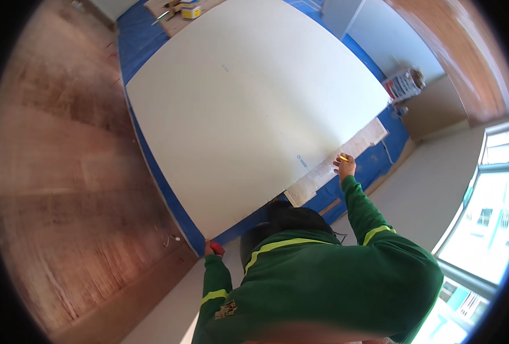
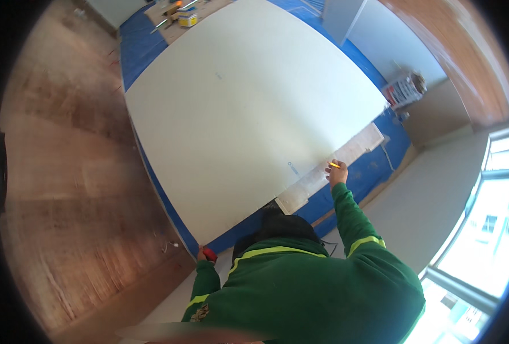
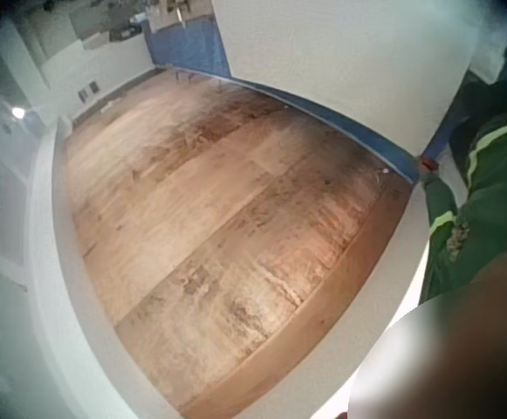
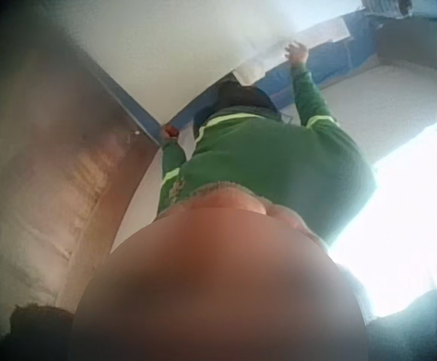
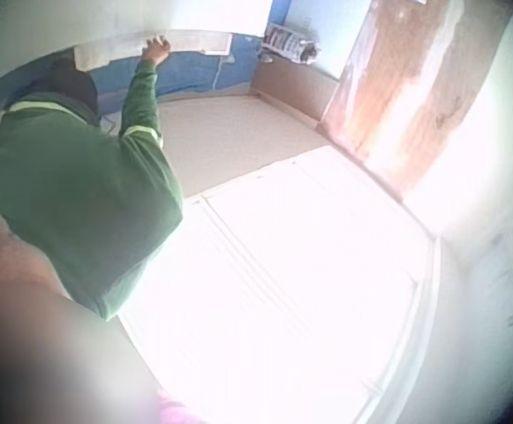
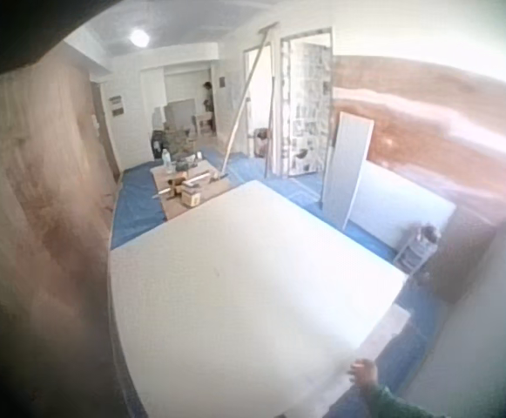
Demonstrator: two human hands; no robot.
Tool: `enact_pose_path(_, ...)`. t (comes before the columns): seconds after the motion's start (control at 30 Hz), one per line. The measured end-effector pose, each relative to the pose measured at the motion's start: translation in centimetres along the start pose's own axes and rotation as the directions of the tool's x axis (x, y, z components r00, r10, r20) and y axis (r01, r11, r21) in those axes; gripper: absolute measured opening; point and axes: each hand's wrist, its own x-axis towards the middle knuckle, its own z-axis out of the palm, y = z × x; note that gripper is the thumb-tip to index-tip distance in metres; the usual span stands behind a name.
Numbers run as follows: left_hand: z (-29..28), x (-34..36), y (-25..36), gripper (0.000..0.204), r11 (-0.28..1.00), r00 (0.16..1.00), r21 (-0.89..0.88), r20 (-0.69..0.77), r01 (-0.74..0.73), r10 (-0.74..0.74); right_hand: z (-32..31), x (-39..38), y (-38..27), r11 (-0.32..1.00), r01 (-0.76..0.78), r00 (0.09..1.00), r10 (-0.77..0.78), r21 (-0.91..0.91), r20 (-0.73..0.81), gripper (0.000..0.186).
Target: The person measures the ceiling and a drywall sheet using a tape measure and marks locations with a pencil. They lift and position the drywall on a workbench, then measure and mark it for cutting.
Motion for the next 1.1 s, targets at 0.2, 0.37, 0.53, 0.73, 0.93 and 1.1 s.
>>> enact_pose_path(0.2,-0.1,0.0,0.2,0.032,0.963,0.997,0.266,0.069,-0.049,0.032,-0.5,-3.6,-1.3,0.999,-0.022,0.991,0.015,-0.05,-0.133,0.029)
enact_pose_path(0.37,-2.3,2.2,1.4,0.036,0.953,0.974,0.302,0.226,-0.038,-0.033,0.3,-6.5,-0.8,0.998,0.069,0.984,-0.068,0.004,-0.163,0.028)
enact_pose_path(0.53,-3.9,4.8,3.2,0.035,0.857,0.922,0.485,0.386,-0.176,-0.029,2.3,-10.4,2.9,0.997,0.062,0.991,-0.056,0.047,-0.12,0.029)
enact_pose_path(0.73,-5.4,6.1,5.3,0.041,0.733,0.895,0.652,0.424,-0.194,-0.141,4.7,-15.2,7.5,0.998,0.052,0.998,-0.053,0.042,0.015,0.029)
enact_pose_path(0.93,-4.6,7.2,7.0,0.041,0.381,0.806,0.751,0.592,-0.538,-0.028,5.9,-21.4,7.2,0.966,0.126,0.984,-0.092,-0.227,0.153,0.03)
enact_pose_path(1.1,-4.8,8.8,8.0,0.04,0.347,0.785,0.769,0.607,-0.537,-0.128,7.0,-24.6,5.7,0.939,0.145,0.984,-0.103,-0.313,0.148,0.021)
